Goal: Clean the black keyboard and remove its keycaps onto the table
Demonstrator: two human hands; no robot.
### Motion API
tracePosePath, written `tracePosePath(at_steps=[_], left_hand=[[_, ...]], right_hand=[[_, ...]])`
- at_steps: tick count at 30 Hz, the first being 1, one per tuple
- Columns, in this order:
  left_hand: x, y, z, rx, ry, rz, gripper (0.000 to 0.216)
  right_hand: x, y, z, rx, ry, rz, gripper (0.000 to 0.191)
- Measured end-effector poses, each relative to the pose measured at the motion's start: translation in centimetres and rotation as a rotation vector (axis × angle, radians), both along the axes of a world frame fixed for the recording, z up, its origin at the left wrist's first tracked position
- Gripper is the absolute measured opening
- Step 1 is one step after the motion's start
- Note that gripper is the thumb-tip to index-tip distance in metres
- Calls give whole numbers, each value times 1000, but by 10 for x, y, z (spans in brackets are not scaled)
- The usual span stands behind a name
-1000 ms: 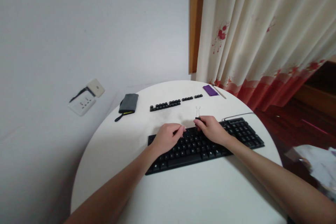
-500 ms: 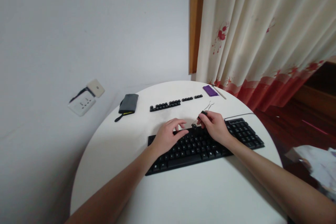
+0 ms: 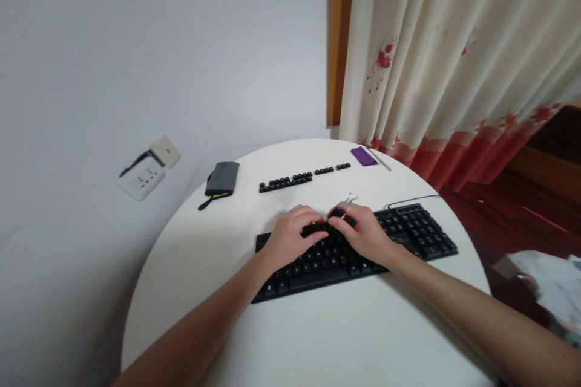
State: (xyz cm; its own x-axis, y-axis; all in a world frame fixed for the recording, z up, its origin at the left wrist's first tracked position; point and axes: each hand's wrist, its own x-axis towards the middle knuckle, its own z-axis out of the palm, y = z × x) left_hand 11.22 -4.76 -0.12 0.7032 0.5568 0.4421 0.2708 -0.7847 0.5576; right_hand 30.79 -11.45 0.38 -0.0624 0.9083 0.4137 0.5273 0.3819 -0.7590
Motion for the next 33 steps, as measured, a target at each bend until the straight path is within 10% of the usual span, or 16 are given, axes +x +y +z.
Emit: tracePosePath(at_steps=[33], left_hand=[[1, 1, -6, 142, -80, -70, 13]], right_hand=[[-11, 2, -9, -44, 112, -80, 28]])
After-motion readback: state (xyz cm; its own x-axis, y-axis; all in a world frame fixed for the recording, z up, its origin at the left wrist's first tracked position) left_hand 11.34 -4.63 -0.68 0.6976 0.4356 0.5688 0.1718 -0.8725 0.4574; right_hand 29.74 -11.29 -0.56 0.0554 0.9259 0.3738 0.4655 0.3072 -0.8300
